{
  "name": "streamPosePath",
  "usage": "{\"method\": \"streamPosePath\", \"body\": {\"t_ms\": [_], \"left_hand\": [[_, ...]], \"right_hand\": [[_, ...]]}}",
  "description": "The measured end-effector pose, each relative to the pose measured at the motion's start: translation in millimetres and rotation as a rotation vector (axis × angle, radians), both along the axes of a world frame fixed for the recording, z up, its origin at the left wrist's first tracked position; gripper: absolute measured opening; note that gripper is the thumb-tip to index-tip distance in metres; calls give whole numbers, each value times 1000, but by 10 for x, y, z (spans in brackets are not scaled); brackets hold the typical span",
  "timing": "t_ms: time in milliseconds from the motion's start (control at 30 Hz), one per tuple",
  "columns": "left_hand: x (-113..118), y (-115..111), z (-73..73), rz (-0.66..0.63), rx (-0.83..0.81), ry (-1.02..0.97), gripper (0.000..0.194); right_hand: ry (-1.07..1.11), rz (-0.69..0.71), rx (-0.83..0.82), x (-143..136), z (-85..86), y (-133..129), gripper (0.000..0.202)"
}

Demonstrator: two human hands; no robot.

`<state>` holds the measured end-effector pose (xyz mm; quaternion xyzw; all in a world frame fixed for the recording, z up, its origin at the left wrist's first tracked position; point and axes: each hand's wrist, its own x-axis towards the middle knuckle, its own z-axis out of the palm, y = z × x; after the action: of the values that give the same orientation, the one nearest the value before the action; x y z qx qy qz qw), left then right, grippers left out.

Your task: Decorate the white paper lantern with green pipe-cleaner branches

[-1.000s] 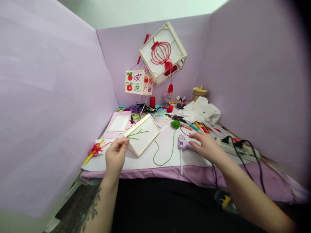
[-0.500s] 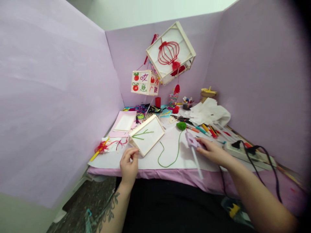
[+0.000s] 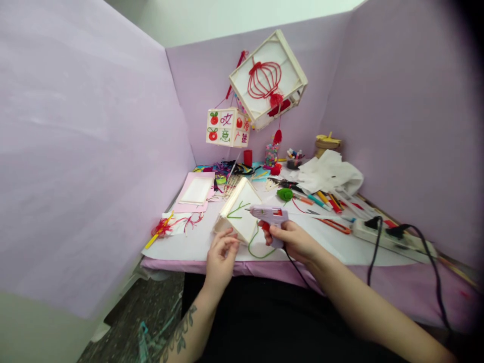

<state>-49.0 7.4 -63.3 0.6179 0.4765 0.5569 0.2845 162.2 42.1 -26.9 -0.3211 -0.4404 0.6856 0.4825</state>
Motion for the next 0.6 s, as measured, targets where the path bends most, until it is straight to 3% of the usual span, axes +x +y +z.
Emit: {"method": "streamPosePath", "body": {"t_ms": [67,200,300,367,467,533,600], "left_hand": [[-24,-41,37,-44,8,6,16],[-101,-71,146,86,134,17,11],[-103,-68,218,91,151,19,9],[-65,-60,240,67,138,13,10],[27,-42,242,38,100,-11,11],[97,-33,243,24,87,-6,11],[166,-26,257,12,101,23,10]], "right_hand": [[14,-11,-3,-89,9,46,43],[2,-54,-7,-152,-32,74,47],[-111,-136,75,-70,-106,56,47],[-374,-235,196,65,-149,60,45],[-962,-396,486,359,-197,116,42],[-1338,-429,610,563,-229,175,48],[-1624,-385,616,721,-260,227,50]]}}
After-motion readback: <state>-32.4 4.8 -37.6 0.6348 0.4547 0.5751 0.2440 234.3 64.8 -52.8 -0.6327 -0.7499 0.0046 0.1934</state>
